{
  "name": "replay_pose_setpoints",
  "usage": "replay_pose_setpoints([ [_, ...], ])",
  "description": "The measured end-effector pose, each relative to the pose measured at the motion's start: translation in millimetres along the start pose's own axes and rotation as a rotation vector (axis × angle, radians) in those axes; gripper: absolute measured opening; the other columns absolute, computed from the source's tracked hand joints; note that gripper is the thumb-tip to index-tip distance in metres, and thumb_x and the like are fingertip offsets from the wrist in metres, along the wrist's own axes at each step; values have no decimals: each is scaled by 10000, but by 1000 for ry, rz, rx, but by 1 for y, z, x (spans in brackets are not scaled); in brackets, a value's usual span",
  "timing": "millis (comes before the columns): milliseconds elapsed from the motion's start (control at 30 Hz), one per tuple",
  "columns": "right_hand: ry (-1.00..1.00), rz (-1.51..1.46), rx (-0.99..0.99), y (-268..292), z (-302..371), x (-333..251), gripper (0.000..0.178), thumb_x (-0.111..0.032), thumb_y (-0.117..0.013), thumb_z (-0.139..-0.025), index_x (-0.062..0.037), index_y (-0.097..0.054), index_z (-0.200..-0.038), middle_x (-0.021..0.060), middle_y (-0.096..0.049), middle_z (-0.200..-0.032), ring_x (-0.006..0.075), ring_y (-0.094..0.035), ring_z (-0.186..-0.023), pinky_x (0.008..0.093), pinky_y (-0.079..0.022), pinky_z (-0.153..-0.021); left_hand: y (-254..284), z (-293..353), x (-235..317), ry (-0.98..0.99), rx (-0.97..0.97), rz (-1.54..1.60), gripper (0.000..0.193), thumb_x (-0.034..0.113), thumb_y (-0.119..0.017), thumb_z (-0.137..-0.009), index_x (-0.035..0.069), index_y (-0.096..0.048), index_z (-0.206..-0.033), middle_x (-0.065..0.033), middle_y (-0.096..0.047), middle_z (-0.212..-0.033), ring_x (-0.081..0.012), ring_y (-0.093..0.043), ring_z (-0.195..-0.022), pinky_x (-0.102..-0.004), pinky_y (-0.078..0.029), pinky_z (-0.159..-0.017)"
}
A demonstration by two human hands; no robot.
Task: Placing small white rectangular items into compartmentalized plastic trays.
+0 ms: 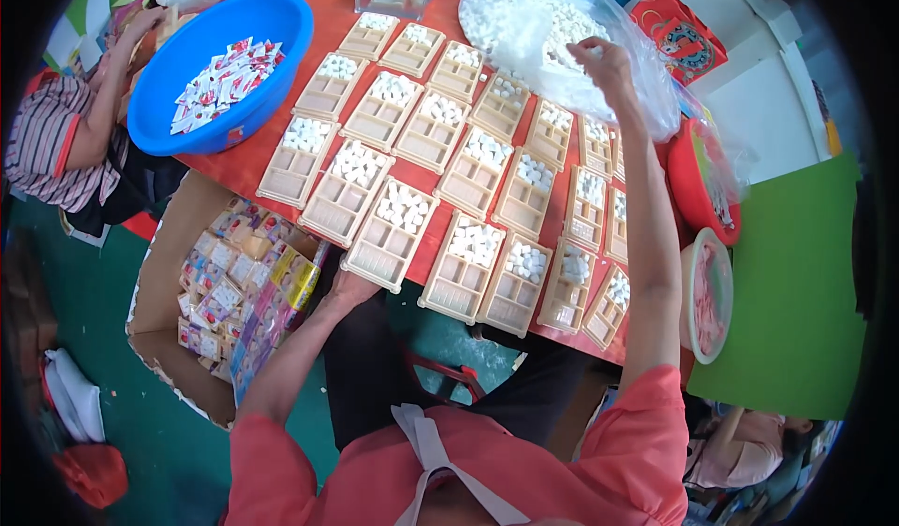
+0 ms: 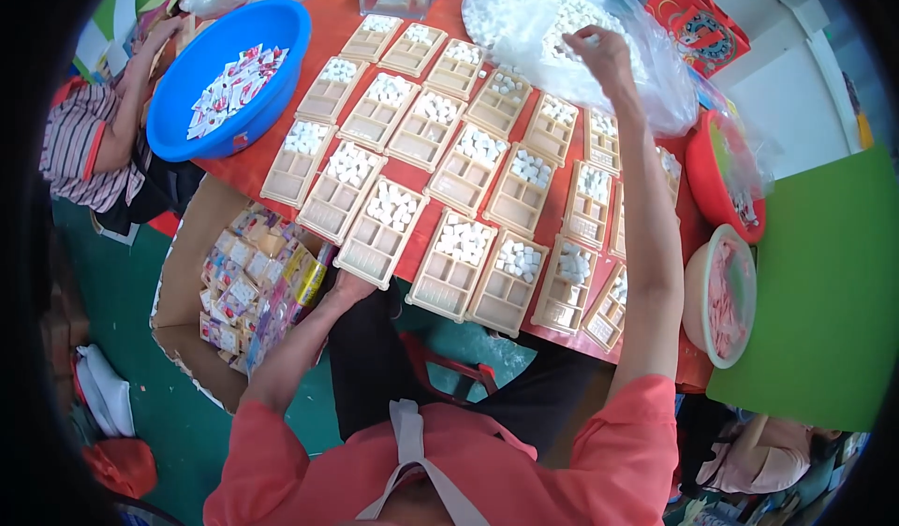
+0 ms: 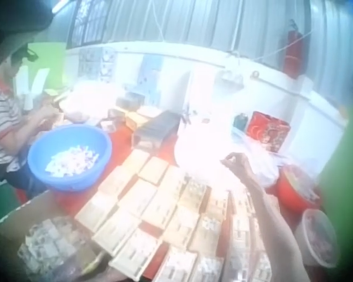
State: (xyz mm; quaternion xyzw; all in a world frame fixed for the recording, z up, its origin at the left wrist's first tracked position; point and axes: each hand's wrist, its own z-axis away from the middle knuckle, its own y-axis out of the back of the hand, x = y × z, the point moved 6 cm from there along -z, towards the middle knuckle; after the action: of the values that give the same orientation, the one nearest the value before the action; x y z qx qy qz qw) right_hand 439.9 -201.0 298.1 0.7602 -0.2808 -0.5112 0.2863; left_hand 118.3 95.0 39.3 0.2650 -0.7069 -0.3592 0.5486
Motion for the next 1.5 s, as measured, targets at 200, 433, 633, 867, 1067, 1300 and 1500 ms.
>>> replay_pose_setpoints([
  [200, 67, 22, 65, 2, -95, 47, 308, -333, -742, -784, -54, -670, -894, -20, -543, -622, 66, -444, -503, 225, -336, -442, -28, 11, -11, -282, 63, -265, 481, 379, -552, -867, 152, -522, -1290, -115, -516, -1317, -328, -454, -1244, -534, -335, -1047],
  [433, -115, 35, 49, -27, -119, 92, 215, -222, -690, -802, -20, -692, -877, 37, -616, -676, 98, -584, -672, 243, -481, -581, -42, 20, -37, -49, -117, 298, 612, 415, -615, -830, 143, -457, -1354, -100, -486, -1358, -314, -424, -1279, -477, -318, -1090],
  [633, -69, -45, 241, -9, -128, 98, 262, -252, -704, -804, -23, -704, -929, 27, -631, -701, 88, -545, -614, 238, -432, -587, -57, 21, -39, -374, 267, 2, 572, 405, -641, -812, 124, -526, -1297, -127, -509, -1322, -296, -453, -1252, -448, -331, -1086],
  [867, 8, -600, -399, -108, -89, -23, 165, -138, -652, -850, -32, -666, -975, -6, -614, -836, 63, -536, -706, 208, -451, -607, -47, 16, -37, -149, -14, -61, 556, 413, -589, -845, 112, -513, -1306, -141, -503, -1330, -320, -449, -1250, -447, -339, -1074],
  [1067, 162, -168, -458, -194, -82, -59, 169, -146, -671, -786, -2, -662, -873, 28, -607, -727, 81, -546, -616, 250, -433, -544, -64, 22, -54, 100, -119, 291, 543, 367, -589, -861, 88, -494, -1317, -157, -500, -1328, -325, -444, -1257, -424, -347, -1069],
  [1300, 304, 6, -381, -222, -84, -75, 300, -196, -696, -753, -47, -686, -1013, 121, -668, -794, 174, -651, -741, 306, -521, -670, -71, 24, -60, 361, -143, 808, 542, 339, -631, -834, 63, -511, -1286, -187, -520, -1290, -358, -469, -1223, -442, -368, -1038],
  [1500, 356, -34, -234, -186, -101, -70, 270, -150, -650, -818, -14, -666, -1050, 80, -682, -817, 141, -648, -708, 275, -516, -640, -69, 20, -63, 186, -27, 725, 577, 365, -651, -812, 58, -513, -1280, -191, -526, -1272, -365, -478, -1206, -448, -375, -1025],
])
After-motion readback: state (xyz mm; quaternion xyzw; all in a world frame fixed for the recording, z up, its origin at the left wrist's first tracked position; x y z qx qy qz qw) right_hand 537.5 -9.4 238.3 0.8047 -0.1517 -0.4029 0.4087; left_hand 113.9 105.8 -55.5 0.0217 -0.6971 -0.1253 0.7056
